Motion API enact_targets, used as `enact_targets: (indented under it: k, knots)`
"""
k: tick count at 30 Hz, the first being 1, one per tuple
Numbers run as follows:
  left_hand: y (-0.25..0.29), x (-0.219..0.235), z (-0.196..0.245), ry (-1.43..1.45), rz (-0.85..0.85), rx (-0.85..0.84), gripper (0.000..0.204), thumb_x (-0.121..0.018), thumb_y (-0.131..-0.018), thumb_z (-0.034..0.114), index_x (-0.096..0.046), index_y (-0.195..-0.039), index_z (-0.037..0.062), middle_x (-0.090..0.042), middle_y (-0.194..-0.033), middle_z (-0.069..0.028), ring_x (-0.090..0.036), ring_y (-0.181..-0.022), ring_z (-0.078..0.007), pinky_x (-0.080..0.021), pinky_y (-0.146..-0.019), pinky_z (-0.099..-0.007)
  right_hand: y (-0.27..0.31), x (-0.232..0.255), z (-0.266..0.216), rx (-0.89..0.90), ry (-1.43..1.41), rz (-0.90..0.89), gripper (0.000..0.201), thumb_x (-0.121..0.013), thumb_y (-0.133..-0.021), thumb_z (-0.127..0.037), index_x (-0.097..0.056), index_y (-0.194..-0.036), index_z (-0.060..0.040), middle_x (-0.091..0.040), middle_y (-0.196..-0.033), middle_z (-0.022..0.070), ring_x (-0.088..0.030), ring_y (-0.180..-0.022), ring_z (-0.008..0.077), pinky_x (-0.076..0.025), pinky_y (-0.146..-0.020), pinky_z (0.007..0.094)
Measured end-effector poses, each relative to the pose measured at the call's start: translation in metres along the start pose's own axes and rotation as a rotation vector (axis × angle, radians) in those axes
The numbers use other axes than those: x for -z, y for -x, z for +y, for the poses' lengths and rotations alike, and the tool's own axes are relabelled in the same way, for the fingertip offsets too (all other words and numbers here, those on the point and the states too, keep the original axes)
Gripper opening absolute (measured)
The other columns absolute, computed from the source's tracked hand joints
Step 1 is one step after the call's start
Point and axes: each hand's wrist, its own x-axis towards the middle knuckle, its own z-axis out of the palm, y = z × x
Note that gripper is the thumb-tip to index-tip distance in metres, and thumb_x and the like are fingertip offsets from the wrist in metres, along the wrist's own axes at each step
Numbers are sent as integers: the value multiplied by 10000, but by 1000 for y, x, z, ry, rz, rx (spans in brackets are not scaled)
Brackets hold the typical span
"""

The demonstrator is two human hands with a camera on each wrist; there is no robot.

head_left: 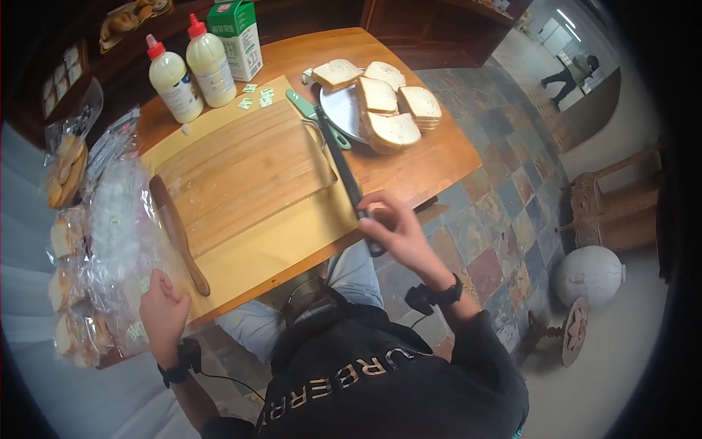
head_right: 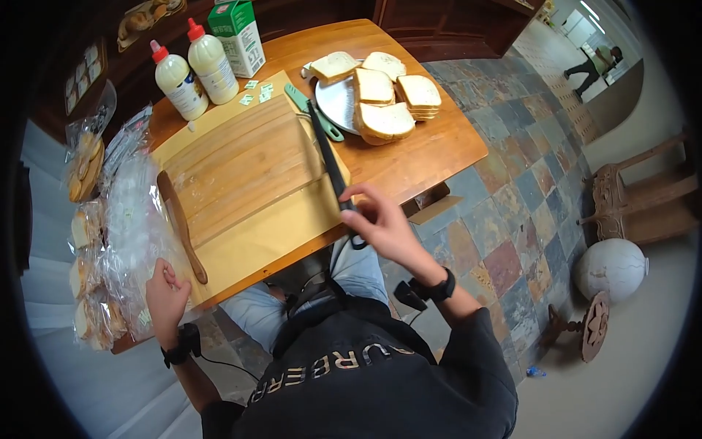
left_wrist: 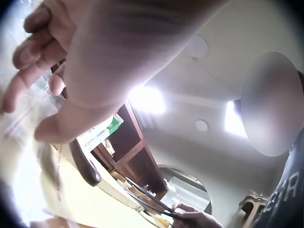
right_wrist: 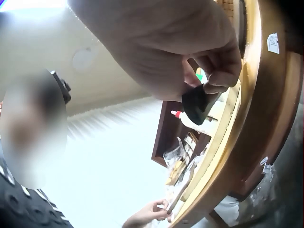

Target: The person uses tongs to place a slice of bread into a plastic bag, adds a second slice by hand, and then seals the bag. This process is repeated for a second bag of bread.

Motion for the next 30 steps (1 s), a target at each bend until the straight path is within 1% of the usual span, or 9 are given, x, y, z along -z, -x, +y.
enact_targets:
  k: [4, 8, 13, 15, 18, 19, 23, 27, 30]
  knots:
    - [-1, 0, 3, -26, -14, -19, 317, -725, -707, 113, -464, -883, 77, -546, -617, -89, -601, -609, -305, -444, -573, -423, 25, 35, -26, -55, -260, 99, 524, -649, -933, -64, -451, -1416, -15, -695, -838, 91, -653, -726, 128, -508, -632, 239]
    - [-5, -4, -2, 2, -23, -16, 317, -724, -708, 110, -460, -880, 79, -542, -609, -84, -595, -596, -302, -440, -565, -425, 45, 76, -26, -76, -378, 115, 579, -630, -928, -50, -395, -1445, 62, -700, -1054, 183, -702, -820, 178, -576, -742, 283]
    - [-11, -7, -2, -32, -44, -36, 301, -689, -703, 84, -448, -884, 87, -541, -591, -75, -592, -589, -318, -432, -554, -435, 55, 93, -40, -65, -355, 78, 387, -621, -961, -129, -500, -1311, -16, -669, -1076, 108, -554, -702, 90, -447, -609, 222]
    - [-11, -7, -1, -33, -39, -37, 298, -678, -700, 77, -446, -886, 89, -542, -590, -75, -593, -590, -321, -432, -554, -437, 52, 97, -48, -267, 16, 284, 399, -625, -980, -204, -509, -1341, -79, -640, -975, 43, -470, -663, 75, -393, -587, 226]
    - [-11, -8, -3, -27, -31, -41, 291, -663, -695, 65, -447, -887, 90, -543, -591, -78, -592, -586, -320, -430, -552, -436, 46, 121, -32, -51, 784, 306, 432, -597, -1005, -228, -482, -1375, -38, -599, -812, 93, -538, -705, 140, -418, -612, 284]
    - [-11, -8, -4, -19, -26, -45, 287, -659, -694, 60, -448, -887, 90, -543, -594, -79, -590, -582, -317, -428, -551, -434, 46, 123, -38, -67, 953, 309, 393, -596, -995, -178, -475, -1334, -20, -622, -832, 166, -623, -740, 233, -465, -656, 343]
    - [-9, -5, -4, 70, -23, -34, 273, -647, -689, 36, -446, -869, 78, -537, -595, -88, -579, -566, -289, -421, -548, -404, 50, 138, -33, 239, 1164, 361, 302, -617, -957, -105, -482, -1224, -64, -678, -967, 229, -674, -825, 396, -502, -684, 443]
    - [-12, -1, -8, 221, -55, -17, 251, -625, -701, -6, -417, -825, 57, -494, -603, -62, -513, -563, -155, -397, -554, -303, 48, 125, -48, 210, 1258, 517, 353, -662, -935, -138, -541, -1265, -109, -681, -986, 173, -669, -858, 360, -521, -701, 401]
    - [-12, 2, -12, 271, -24, -21, 243, -612, -715, -22, -401, -807, 60, -475, -635, -25, -470, -604, -89, -376, -558, -258, 51, 140, -48, 185, 1407, 432, 399, -691, -912, -156, -562, -1289, -129, -675, -980, 140, -677, -846, 330, -524, -697, 389]
